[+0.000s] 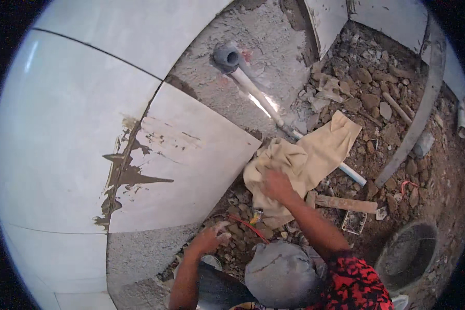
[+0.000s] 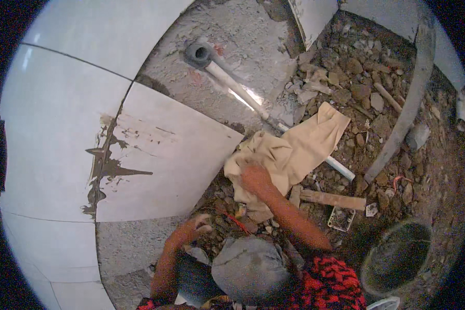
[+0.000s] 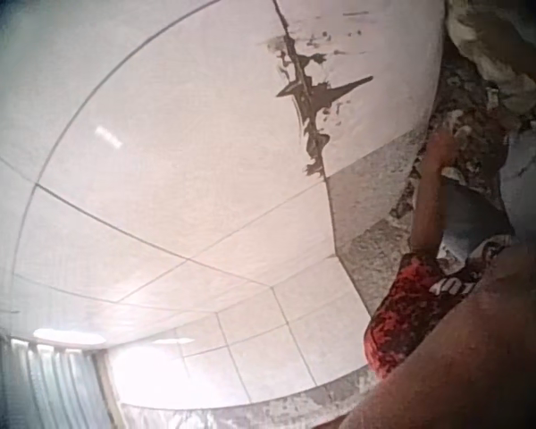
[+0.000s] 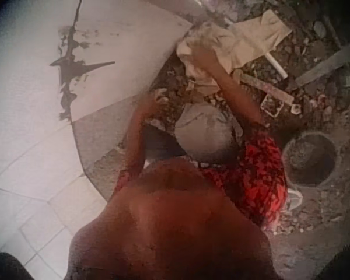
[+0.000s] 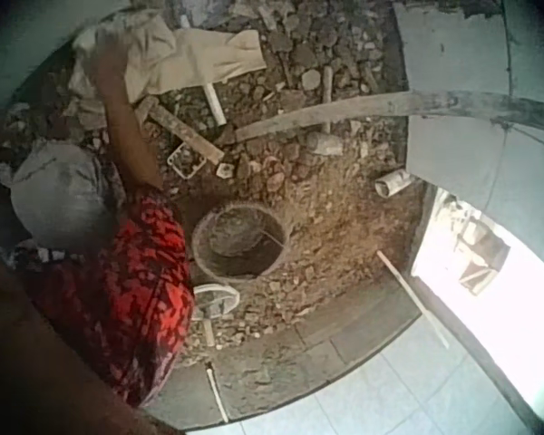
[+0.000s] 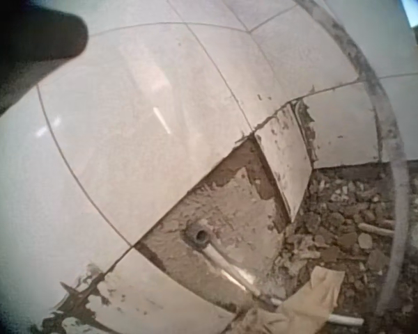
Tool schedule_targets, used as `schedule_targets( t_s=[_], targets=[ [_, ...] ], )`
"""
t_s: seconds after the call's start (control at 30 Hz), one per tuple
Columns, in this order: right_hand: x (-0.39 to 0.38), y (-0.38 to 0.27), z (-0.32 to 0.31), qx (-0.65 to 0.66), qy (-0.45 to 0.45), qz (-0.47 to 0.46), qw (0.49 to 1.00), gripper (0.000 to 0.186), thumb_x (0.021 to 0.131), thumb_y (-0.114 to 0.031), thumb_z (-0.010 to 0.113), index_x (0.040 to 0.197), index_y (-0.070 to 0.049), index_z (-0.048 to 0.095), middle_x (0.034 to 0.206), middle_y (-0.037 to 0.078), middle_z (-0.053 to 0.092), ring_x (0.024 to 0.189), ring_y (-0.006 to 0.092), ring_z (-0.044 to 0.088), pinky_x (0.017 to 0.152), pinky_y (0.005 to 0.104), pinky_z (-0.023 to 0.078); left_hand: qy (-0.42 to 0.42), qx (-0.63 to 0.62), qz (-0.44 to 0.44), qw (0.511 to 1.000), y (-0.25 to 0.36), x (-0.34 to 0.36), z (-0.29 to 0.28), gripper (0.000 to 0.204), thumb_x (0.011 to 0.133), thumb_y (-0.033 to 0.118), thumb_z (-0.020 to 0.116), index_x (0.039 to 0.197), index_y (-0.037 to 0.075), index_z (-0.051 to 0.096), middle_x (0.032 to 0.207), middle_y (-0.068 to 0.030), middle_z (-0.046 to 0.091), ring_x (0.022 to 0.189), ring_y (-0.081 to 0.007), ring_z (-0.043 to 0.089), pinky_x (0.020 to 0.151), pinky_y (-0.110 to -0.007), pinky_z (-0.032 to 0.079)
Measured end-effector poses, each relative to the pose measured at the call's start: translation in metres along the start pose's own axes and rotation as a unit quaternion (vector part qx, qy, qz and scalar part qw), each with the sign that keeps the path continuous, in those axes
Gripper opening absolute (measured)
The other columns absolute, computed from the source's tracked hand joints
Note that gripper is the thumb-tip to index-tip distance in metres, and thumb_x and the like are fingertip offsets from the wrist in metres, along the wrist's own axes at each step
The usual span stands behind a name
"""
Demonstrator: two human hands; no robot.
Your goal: Applying and leveling tiles on a wall using mortar and tools.
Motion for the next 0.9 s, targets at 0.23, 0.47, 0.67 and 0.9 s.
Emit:
schedule_targets(
  t_s=[0.23,0.47,0.67,0.9],
  targets=[
    [-0.035,-0.087,0.002,0.263,-0.226,-0.162,0.924,0.047,0.069,-0.019,0.057,0.111,-0.001,0.046,0.102,0.020,0.054,0.096,0.0321,0.052,0.082,0.0368,0.041,-0.059,0.053,0.006,0.997,0.020,-0.025,0.008,0.045,0.085,0.037,0.047,0.117,0.005,0.044,0.111,-0.0163,0.052,0.101,-0.0310,0.051,0.085,-0.039,0.040],
    [-0.048,-0.233,-0.026,0.286,-0.307,-0.345,0.839,0.057,0.061,-0.013,0.061,0.115,-0.001,0.047,0.112,0.020,0.049,0.105,0.0330,0.048,0.088,0.0332,0.037,0.042,-0.021,0.238,0.970,0.081,-0.076,-0.006,0.039,0.079,0.016,0.050,0.117,0.007,0.045,0.112,-0.0144,0.051,0.103,-0.0287,0.050,0.089,-0.036,0.039],
    [-0.091,-0.414,-0.055,0.066,-0.121,-0.614,0.777,0.062,0.067,-0.030,0.063,0.117,0.002,0.045,0.114,0.017,0.050,0.103,0.0326,0.049,0.090,0.0365,0.035,0.098,-0.134,0.280,0.946,0.067,-0.157,-0.025,0.044,0.079,0.023,0.055,0.118,0.008,0.044,0.117,-0.0138,0.047,0.107,-0.0268,0.045,0.091,-0.033,0.036],
    [-0.119,-0.548,-0.076,-0.120,0.267,-0.693,0.659,0.056,0.068,-0.022,0.060,0.119,-0.005,0.046,0.120,0.015,0.046,0.108,0.0282,0.046,0.088,0.0382,0.035,0.048,0.031,0.325,0.944,0.054,-0.152,0.016,0.034,0.076,0.026,0.054,0.095,-0.002,0.053,0.092,-0.0218,0.055,0.089,-0.0339,0.054,0.077,-0.042,0.044]
  ],
)
Point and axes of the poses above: each hand's wrist, its own x-axis towards the middle knuckle, its own z-axis out of the palm, y = z × x, the point moved 9 cm from there along x, towards the middle knuckle
